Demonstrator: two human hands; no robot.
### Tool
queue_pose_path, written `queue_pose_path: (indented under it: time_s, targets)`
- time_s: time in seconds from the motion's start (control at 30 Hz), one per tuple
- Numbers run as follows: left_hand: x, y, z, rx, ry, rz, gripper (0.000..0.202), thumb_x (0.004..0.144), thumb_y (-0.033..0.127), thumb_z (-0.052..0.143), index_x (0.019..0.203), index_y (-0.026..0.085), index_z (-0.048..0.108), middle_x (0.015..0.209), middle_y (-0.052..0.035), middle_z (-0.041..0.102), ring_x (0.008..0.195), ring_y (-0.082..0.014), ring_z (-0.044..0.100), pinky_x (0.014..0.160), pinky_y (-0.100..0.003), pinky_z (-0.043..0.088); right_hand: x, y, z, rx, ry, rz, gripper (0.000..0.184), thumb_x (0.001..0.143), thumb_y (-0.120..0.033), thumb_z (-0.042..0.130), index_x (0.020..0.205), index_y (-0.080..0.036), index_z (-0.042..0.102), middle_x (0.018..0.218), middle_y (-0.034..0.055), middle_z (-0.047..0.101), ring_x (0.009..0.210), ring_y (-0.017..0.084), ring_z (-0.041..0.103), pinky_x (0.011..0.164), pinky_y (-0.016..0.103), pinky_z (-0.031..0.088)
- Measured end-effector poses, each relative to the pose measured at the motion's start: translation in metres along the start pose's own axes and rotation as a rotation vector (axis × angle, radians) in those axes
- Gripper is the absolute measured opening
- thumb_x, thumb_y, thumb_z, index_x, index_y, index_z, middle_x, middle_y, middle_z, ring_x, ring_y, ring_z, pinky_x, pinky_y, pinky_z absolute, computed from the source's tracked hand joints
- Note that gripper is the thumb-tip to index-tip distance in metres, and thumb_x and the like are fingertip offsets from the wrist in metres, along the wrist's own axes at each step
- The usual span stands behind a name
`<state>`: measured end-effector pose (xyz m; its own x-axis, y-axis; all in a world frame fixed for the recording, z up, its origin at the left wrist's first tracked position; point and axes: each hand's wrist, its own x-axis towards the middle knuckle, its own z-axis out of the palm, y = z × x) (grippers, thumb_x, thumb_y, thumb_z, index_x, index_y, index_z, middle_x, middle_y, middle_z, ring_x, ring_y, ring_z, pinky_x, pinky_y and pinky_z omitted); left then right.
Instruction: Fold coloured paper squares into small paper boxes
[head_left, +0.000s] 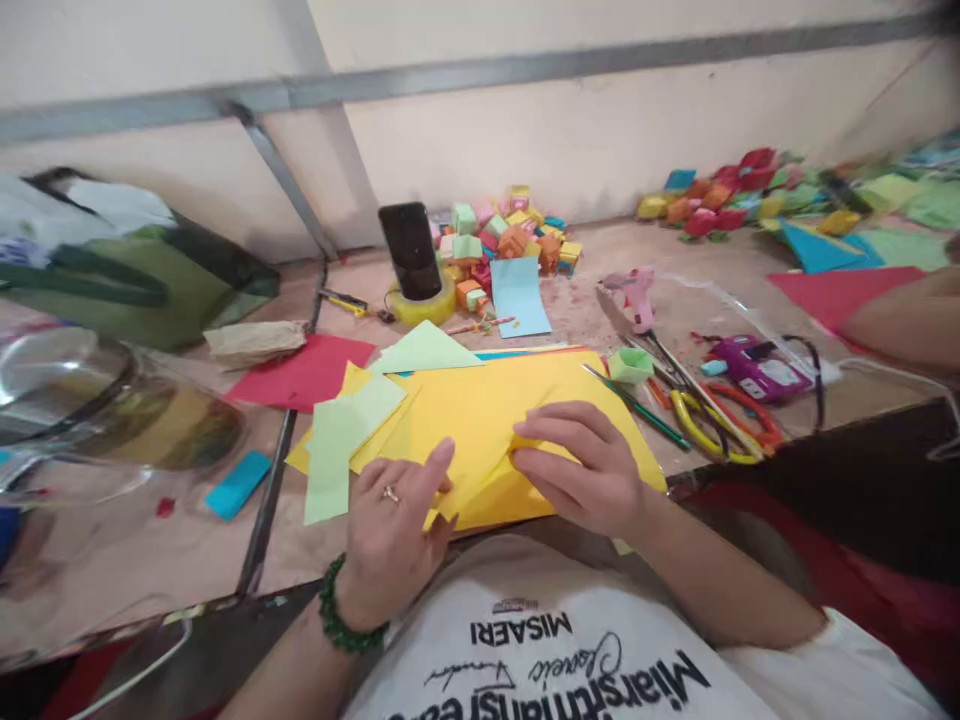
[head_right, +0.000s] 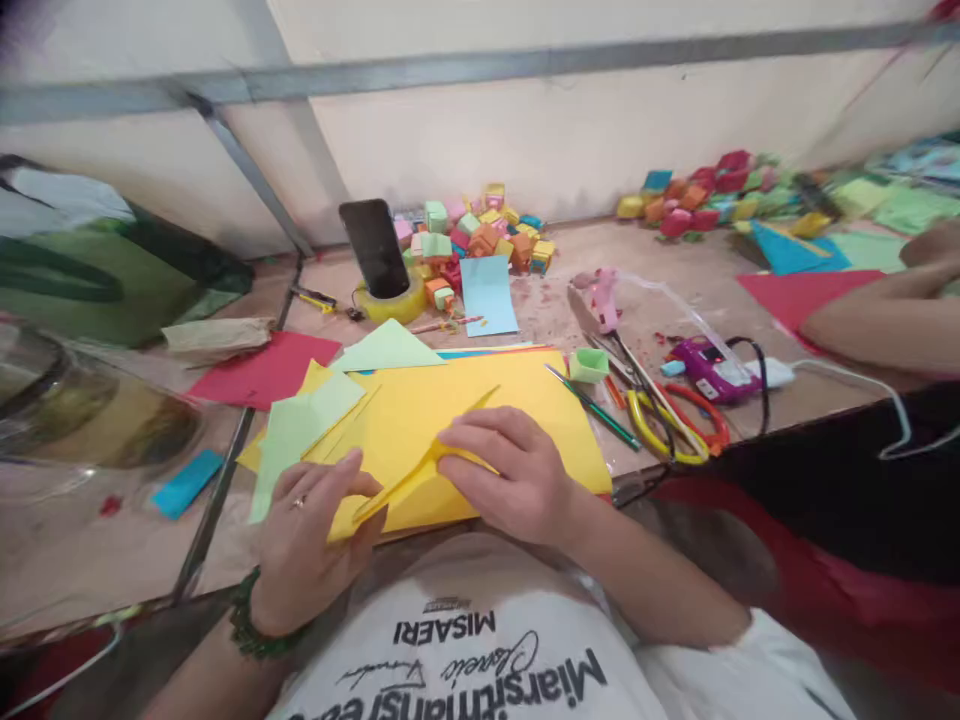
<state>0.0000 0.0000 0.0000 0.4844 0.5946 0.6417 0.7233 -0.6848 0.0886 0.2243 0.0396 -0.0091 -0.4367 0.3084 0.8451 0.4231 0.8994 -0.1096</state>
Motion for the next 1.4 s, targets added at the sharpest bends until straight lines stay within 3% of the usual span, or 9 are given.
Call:
queue_pose_path:
  time_s: [0.2, 0.33, 0.43, 0.57, 0.67, 0.87, 1.1, 1.27, 1.4]
  targets:
    - [-0.018, -0.001, 0.014, 0.156, -0.023, -0.143, 0.075, 0.084, 0.029, 0.058, 0.148, 0.015, 0.022, 0.119, -0.0204, 0.056, 0.110, -0.0306, 0.055, 0.092, -0.044, 0.041, -0.015, -0.002, -0.002, -0.088, -0.223, 0.027, 0.015, 0.087, -0.009, 0.050, 0.080, -0.018, 0.060, 0.106, 0.0091, 0.071, 0.096, 0.018, 0.063, 0.081, 0.033, 0.056]
    - [-0.017, 0.001, 0.016, 0.188, -0.168, -0.076, 0.051, 0.082, 0.020, 0.058, 0.131, 0.033, 0.049, 0.141, -0.0116, 0.045, 0.133, -0.0304, 0.039, 0.112, -0.052, 0.018, -0.032, -0.002, -0.003, -0.145, -0.219, 0.009, 0.014, 0.089, -0.012, 0.052, 0.082, -0.021, 0.061, 0.112, 0.0050, 0.070, 0.110, 0.017, 0.059, 0.093, 0.036, 0.050]
    - [-0.015, -0.002, 0.016, 0.201, -0.277, -0.157, 0.047, 0.078, 0.021, 0.063, 0.123, 0.032, 0.057, 0.145, -0.0096, 0.044, 0.137, -0.0308, 0.035, 0.114, -0.054, 0.013, -0.038, -0.002, -0.005, -0.172, -0.171, 0.027, 0.014, 0.088, -0.013, 0.055, 0.082, -0.023, 0.062, 0.121, 0.0054, 0.066, 0.123, 0.016, 0.051, 0.105, 0.037, 0.040]
    - [-0.015, -0.006, 0.014, 0.074, -0.373, -0.254, 0.083, 0.069, 0.053, 0.072, 0.140, 0.022, 0.041, 0.148, -0.0207, 0.037, 0.135, -0.0405, 0.035, 0.109, -0.060, 0.023, -0.035, 0.001, -0.006, -0.178, -0.186, 0.087, 0.017, 0.089, -0.011, 0.052, 0.081, -0.022, 0.062, 0.125, 0.0077, 0.063, 0.126, 0.016, 0.049, 0.106, 0.037, 0.039]
    - [-0.013, -0.002, 0.012, -0.192, -0.402, -0.250, 0.101, 0.067, 0.069, 0.064, 0.147, 0.020, 0.026, 0.144, -0.0193, 0.043, 0.129, -0.0357, 0.045, 0.105, -0.051, 0.037, -0.028, 0.002, -0.006, -0.163, -0.193, 0.075, 0.017, 0.089, -0.011, 0.051, 0.082, -0.022, 0.062, 0.127, 0.0079, 0.061, 0.127, 0.016, 0.047, 0.107, 0.037, 0.038]
    - [0.001, 0.006, 0.015, -0.325, -0.321, -0.444, 0.043, 0.094, 0.036, 0.040, 0.132, 0.019, 0.050, 0.117, -0.0094, 0.068, 0.099, -0.0192, 0.067, 0.082, -0.029, 0.055, -0.017, 0.006, -0.007, -0.084, -0.201, 0.020, 0.016, 0.090, -0.012, 0.051, 0.082, -0.021, 0.062, 0.127, 0.0095, 0.061, 0.127, 0.016, 0.048, 0.105, 0.039, 0.041]
    - [-0.011, -0.004, 0.015, -0.118, -0.231, -0.697, 0.055, 0.089, 0.032, 0.045, 0.142, 0.019, 0.040, 0.101, -0.0056, 0.073, 0.053, -0.0108, 0.059, 0.056, -0.023, 0.053, -0.028, 0.011, -0.004, -0.111, -0.257, 0.020, 0.018, 0.085, -0.005, 0.049, 0.082, -0.019, 0.060, 0.106, 0.0065, 0.072, 0.105, 0.018, 0.062, 0.091, 0.036, 0.051]
    - [-0.021, -0.008, 0.023, -0.120, -0.290, -0.535, 0.035, 0.091, 0.026, 0.043, 0.118, 0.022, 0.065, 0.097, -0.0065, 0.074, 0.075, -0.0165, 0.067, 0.071, -0.028, 0.054, -0.033, 0.007, 0.009, -0.017, -0.345, 0.074, 0.026, 0.076, -0.001, 0.046, 0.093, -0.014, 0.061, 0.093, 0.0093, 0.073, 0.086, 0.020, 0.065, 0.076, 0.035, 0.056]
    - [-0.021, -0.007, 0.024, 0.187, -0.236, -0.441, 0.027, 0.088, 0.034, 0.053, 0.105, 0.025, 0.071, 0.124, -0.0130, 0.062, 0.118, -0.0322, 0.054, 0.100, -0.052, 0.039, -0.036, 0.008, 0.014, 0.006, -0.401, 0.085, 0.032, 0.074, 0.002, 0.043, 0.093, -0.014, 0.063, 0.090, 0.0081, 0.073, 0.079, 0.019, 0.062, 0.068, 0.031, 0.055]
